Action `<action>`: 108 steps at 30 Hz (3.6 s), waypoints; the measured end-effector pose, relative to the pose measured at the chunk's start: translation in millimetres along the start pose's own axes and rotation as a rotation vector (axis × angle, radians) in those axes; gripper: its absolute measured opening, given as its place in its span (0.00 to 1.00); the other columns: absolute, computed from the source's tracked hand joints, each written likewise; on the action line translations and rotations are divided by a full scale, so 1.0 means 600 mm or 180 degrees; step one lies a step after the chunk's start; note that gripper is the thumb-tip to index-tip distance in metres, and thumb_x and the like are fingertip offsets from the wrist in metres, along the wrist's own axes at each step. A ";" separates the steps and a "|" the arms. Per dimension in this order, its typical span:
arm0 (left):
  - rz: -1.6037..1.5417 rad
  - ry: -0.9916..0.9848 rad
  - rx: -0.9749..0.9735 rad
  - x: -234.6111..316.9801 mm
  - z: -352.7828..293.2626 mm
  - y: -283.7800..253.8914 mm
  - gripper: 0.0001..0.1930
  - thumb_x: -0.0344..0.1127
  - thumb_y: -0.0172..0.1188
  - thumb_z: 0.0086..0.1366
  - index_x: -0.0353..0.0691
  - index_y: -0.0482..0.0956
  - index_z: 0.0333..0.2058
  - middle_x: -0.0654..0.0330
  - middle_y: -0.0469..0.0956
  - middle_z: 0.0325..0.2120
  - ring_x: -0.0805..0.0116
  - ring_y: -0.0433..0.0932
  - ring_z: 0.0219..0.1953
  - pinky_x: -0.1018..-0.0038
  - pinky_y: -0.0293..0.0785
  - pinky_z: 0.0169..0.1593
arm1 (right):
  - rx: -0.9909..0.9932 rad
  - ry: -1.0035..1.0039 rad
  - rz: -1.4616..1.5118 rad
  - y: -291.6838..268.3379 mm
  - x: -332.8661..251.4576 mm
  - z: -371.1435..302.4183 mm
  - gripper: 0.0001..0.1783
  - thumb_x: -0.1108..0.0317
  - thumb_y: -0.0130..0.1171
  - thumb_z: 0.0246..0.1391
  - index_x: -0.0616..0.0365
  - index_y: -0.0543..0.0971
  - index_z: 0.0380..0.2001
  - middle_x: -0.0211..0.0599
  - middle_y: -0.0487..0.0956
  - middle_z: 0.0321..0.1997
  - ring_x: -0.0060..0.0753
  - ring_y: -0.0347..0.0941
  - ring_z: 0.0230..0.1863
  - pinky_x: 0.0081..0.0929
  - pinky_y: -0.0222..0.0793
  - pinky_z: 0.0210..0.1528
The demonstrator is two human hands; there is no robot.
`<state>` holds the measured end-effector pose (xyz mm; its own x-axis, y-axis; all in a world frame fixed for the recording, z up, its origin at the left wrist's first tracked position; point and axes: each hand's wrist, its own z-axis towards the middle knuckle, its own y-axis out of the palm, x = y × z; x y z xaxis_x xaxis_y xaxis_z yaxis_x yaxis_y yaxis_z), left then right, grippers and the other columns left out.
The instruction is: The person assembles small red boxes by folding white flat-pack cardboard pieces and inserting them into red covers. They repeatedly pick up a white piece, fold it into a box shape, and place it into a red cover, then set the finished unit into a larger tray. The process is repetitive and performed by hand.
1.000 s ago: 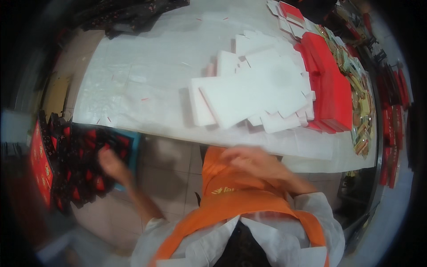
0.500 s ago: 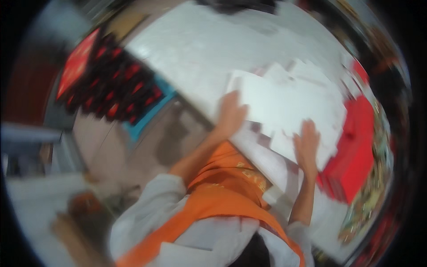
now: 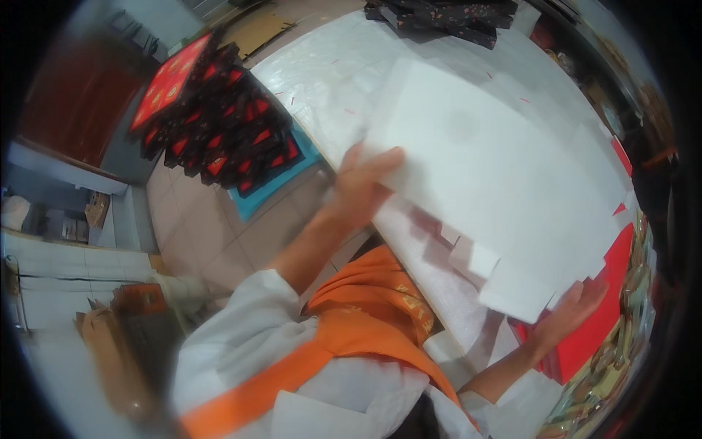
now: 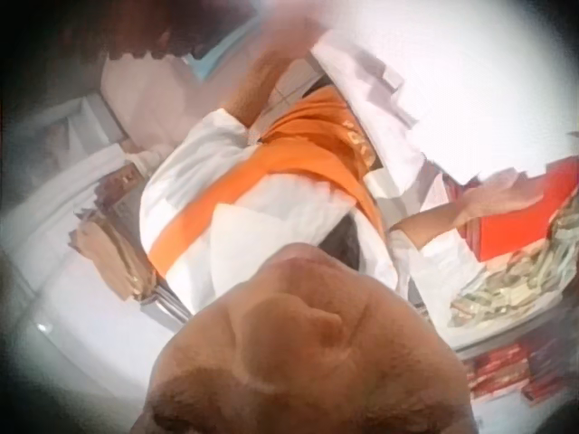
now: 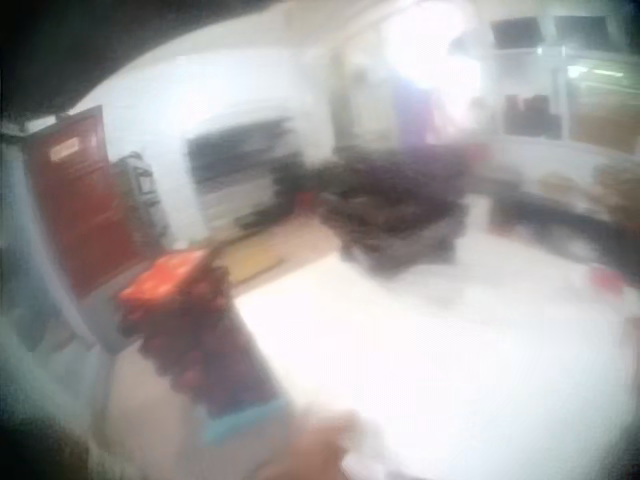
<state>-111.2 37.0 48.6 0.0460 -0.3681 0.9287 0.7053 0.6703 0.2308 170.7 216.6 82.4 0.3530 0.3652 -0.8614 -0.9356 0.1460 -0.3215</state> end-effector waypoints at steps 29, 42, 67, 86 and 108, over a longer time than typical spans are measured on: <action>0.1952 -0.1016 -0.2502 -0.001 -0.068 0.093 0.10 0.33 0.59 0.55 0.36 0.69 0.31 0.64 0.69 0.23 0.79 0.67 0.26 0.83 0.65 0.30 | -0.3462 0.2855 0.3128 -0.036 0.037 -0.113 0.24 0.67 0.42 0.58 0.64 0.58 0.56 0.39 0.66 0.53 0.27 0.62 0.52 0.24 0.58 0.53; 0.1787 -0.1613 -0.2578 0.011 -0.083 0.084 0.11 0.34 0.61 0.53 0.34 0.70 0.25 0.63 0.70 0.18 0.79 0.65 0.21 0.82 0.63 0.24 | -0.3702 0.2136 0.1365 0.001 0.007 -0.156 0.22 0.64 0.40 0.59 0.59 0.61 0.56 0.37 0.69 0.52 0.27 0.64 0.52 0.24 0.58 0.54; 0.1612 -0.1724 -0.2615 0.002 -0.098 0.091 0.08 0.34 0.61 0.54 0.35 0.75 0.28 0.67 0.74 0.20 0.83 0.69 0.24 0.84 0.66 0.28 | -0.3558 0.1366 0.0895 -0.003 -0.015 -0.206 0.25 0.67 0.36 0.59 0.64 0.53 0.59 0.50 0.59 0.60 0.41 0.55 0.61 0.28 0.49 0.60; 0.1602 -0.0161 -0.0626 -0.029 -0.100 0.047 0.32 0.34 0.56 0.55 0.41 0.52 0.56 0.51 0.61 0.51 0.60 0.64 0.51 0.69 0.63 0.53 | -0.2481 0.1613 0.2091 0.028 -0.012 -0.204 0.35 0.70 0.39 0.56 0.64 0.35 0.61 0.51 0.43 0.65 0.40 0.38 0.66 0.30 0.35 0.64; 0.0379 -0.0731 -0.0466 -0.046 -0.191 0.067 0.14 0.21 0.52 0.54 0.39 0.60 0.39 0.56 0.69 0.36 0.69 0.69 0.40 0.75 0.65 0.45 | -0.1457 0.1629 0.2184 0.047 0.029 -0.271 0.06 0.74 0.37 0.57 0.60 0.62 0.37 0.46 0.68 0.48 0.26 0.64 0.44 0.24 0.61 0.48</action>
<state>-3.0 0.4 -0.9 -0.0149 -0.1257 0.9920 0.7998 0.5939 0.0873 149.3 77.6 -5.4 -0.2159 -0.2224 -0.9508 -0.8876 -0.3610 0.2860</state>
